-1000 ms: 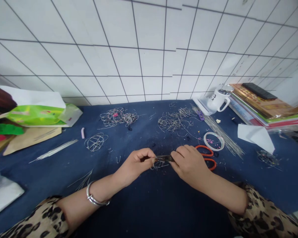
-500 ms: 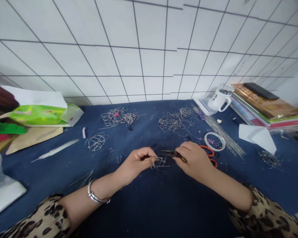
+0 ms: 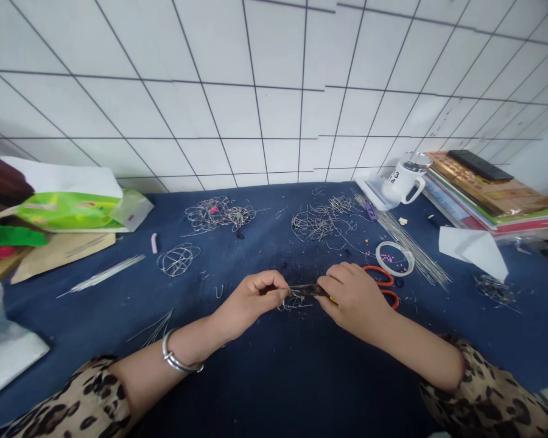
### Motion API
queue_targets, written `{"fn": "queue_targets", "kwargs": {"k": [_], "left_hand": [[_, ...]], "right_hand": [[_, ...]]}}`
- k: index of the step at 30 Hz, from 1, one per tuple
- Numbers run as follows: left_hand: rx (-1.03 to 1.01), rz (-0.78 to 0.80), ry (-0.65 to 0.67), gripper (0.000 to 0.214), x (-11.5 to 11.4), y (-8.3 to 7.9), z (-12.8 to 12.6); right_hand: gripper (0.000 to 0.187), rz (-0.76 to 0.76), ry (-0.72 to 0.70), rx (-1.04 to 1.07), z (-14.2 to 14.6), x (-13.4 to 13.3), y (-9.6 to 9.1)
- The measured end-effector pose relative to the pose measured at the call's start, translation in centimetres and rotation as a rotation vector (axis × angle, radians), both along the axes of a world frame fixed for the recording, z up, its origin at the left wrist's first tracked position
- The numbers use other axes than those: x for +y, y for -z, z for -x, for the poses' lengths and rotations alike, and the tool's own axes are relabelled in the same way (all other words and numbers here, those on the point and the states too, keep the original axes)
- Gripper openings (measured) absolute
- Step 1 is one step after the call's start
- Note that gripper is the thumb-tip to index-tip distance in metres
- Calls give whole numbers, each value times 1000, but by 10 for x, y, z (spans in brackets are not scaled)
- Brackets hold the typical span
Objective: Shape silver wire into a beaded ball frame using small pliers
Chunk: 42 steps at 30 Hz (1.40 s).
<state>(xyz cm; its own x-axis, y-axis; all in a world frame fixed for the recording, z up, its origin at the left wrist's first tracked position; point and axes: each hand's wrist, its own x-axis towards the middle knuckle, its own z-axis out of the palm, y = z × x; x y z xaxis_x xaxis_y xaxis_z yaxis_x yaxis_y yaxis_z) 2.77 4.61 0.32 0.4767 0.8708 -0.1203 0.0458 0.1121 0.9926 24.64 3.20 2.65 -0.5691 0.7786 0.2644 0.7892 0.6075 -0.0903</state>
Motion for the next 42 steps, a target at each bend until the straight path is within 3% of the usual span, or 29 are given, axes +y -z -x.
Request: {"fn": "queue_targets", "kwargs": {"k": [10, 29, 42], "left_hand": [[-61, 29, 2, 11, 0, 3, 0], [-141, 101, -78, 11, -8, 1, -5], [-60, -69, -164, 14, -14, 7, -8]], "right_hand": [[16, -99, -12, -85, 1, -3, 0], [18, -108, -30, -96, 1, -1, 2], [19, -115, 62, -134, 7, -12, -11]]}}
